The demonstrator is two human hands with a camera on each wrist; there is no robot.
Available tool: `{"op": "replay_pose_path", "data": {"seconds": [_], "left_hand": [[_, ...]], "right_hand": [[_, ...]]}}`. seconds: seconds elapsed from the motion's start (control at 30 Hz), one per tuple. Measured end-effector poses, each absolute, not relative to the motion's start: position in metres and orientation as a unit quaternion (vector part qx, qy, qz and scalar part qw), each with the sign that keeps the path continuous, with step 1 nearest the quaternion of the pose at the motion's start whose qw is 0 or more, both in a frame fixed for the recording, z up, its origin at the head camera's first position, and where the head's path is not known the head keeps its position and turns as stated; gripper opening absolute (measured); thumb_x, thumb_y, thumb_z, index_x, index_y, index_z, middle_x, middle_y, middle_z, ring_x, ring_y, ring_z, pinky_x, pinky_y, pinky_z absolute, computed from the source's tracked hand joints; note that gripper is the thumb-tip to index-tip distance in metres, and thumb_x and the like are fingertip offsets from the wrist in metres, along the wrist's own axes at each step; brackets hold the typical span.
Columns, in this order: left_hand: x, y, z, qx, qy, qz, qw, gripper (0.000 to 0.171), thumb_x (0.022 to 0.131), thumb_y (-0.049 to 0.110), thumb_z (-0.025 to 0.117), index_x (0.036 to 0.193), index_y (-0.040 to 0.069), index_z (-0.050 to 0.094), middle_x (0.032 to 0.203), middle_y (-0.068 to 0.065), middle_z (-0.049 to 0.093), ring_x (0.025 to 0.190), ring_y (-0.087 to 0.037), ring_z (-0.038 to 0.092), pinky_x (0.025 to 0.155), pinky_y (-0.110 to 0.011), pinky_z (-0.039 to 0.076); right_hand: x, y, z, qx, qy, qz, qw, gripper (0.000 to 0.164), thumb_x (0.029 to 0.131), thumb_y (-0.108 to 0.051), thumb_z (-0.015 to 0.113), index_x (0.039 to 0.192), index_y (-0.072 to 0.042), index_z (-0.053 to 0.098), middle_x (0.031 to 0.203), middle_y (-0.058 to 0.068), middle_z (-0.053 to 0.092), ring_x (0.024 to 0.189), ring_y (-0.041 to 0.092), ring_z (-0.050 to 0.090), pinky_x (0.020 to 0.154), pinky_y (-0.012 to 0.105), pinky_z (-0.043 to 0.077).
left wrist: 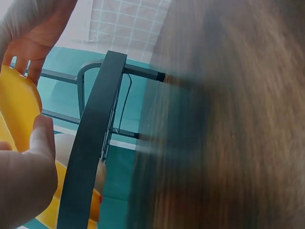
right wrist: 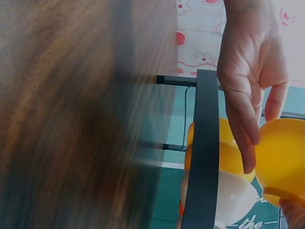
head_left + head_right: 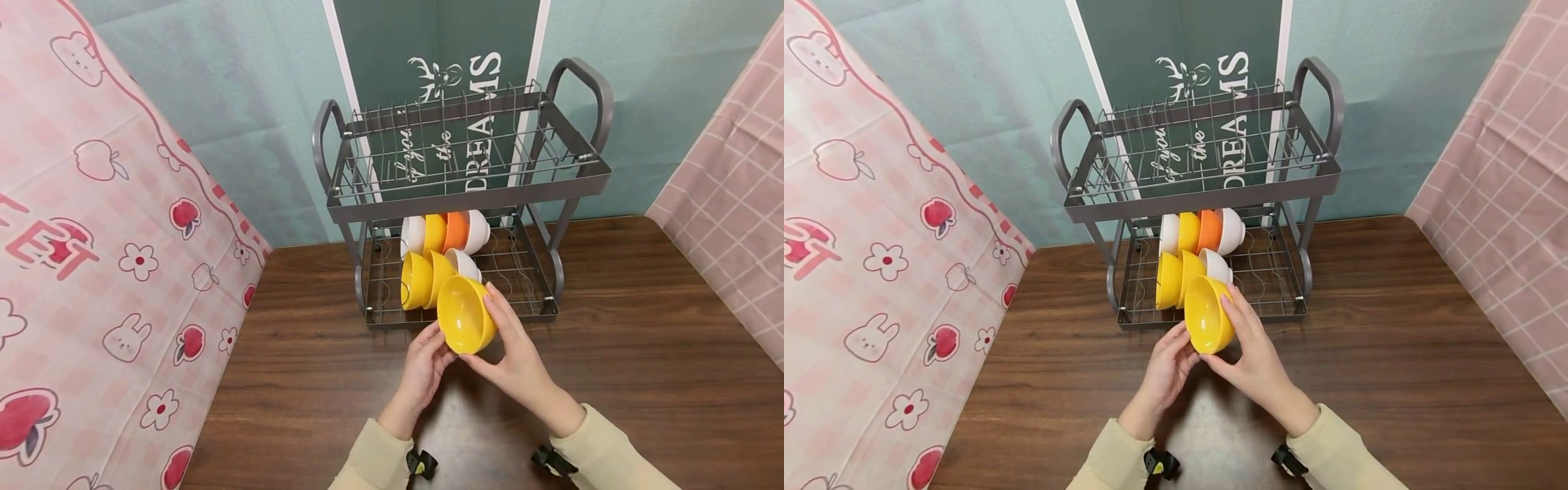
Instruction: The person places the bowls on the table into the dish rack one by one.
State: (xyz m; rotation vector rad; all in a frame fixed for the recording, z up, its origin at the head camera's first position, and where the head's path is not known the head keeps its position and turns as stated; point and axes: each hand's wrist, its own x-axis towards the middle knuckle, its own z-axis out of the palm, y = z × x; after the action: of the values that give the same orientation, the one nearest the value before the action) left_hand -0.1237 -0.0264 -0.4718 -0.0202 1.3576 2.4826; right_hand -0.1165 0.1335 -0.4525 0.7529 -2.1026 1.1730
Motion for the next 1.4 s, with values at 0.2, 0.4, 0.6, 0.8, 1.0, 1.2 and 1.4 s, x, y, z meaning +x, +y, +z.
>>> {"op": "replay_pose_path", "data": {"seconds": [0.2,0.4,0.6,0.8,1.0,1.2,1.4], "left_hand": [[-0.129,-0.031,-0.466,0.015,0.544,0.833,0.102,0.04,0.095,0.013,0.048,0.13,-0.005,0.046,0.116,-0.016,0.063,0.094,-0.014,0.065,0.084,-0.026,0.053],[-0.133,-0.044,-0.466,0.087,0.681,0.728,0.0,0.028,0.093,0.01,0.051,0.117,-0.002,0.059,0.116,-0.02,0.063,0.11,-0.031,0.059,0.092,-0.026,0.049],[-0.139,-0.057,-0.474,0.209,0.829,0.49,-0.169,0.022,0.087,0.002,0.058,0.107,0.005,0.068,0.108,-0.007,0.068,0.106,-0.021,0.062,0.09,-0.031,0.051],[-0.14,-0.062,-0.479,0.229,0.892,0.322,-0.219,0.023,0.086,0.008,0.06,0.106,0.01,0.069,0.11,0.0,0.069,0.109,-0.017,0.061,0.101,-0.046,0.042],[-0.14,-0.062,-0.483,0.2,0.915,0.284,-0.205,0.026,0.087,0.013,0.06,0.111,0.013,0.068,0.114,0.004,0.067,0.112,-0.014,0.06,0.103,-0.049,0.038],[-0.141,-0.062,-0.483,0.194,0.92,0.275,-0.202,0.025,0.086,0.014,0.061,0.11,0.012,0.068,0.115,0.004,0.067,0.112,-0.013,0.06,0.103,-0.047,0.039],[-0.141,-0.063,-0.484,0.198,0.922,0.263,-0.204,0.022,0.087,0.013,0.059,0.106,0.014,0.07,0.113,0.005,0.068,0.11,-0.012,0.06,0.102,-0.046,0.04]], "right_hand": [[-0.124,0.14,-0.445,0.266,-0.798,0.43,0.327,0.081,0.079,-0.05,0.061,0.135,0.004,0.038,0.143,0.025,0.034,0.138,0.013,0.029,0.107,0.011,0.027],[-0.137,0.154,-0.435,0.234,-0.817,0.408,0.332,0.084,0.078,-0.055,0.058,0.137,0.0,0.037,0.146,0.021,0.032,0.138,0.017,0.03,0.107,0.01,0.025],[-0.148,0.167,-0.431,0.202,-0.825,0.401,0.343,0.082,0.077,-0.051,0.061,0.139,-0.004,0.036,0.149,0.015,0.029,0.136,0.03,0.032,0.107,0.009,0.024],[-0.154,0.173,-0.433,0.175,-0.843,0.376,0.343,0.098,0.057,-0.001,0.085,0.141,-0.007,0.035,0.15,0.014,0.028,0.134,0.035,0.033,0.105,0.005,0.021],[-0.16,0.177,-0.442,0.142,-0.87,0.355,0.31,0.102,0.057,0.0,0.085,0.143,-0.011,0.032,0.152,0.011,0.025,0.137,0.033,0.028,0.107,0.037,0.035],[-0.167,0.178,-0.452,0.132,-0.885,0.349,0.278,0.099,0.059,-0.004,0.085,0.143,-0.011,0.033,0.153,0.01,0.023,0.139,0.033,0.026,0.099,0.057,0.036],[-0.173,0.177,-0.46,0.137,-0.894,0.343,0.254,0.095,0.062,-0.009,0.084,0.143,-0.011,0.034,0.154,0.009,0.021,0.139,0.034,0.024,0.099,0.06,0.035]]}}
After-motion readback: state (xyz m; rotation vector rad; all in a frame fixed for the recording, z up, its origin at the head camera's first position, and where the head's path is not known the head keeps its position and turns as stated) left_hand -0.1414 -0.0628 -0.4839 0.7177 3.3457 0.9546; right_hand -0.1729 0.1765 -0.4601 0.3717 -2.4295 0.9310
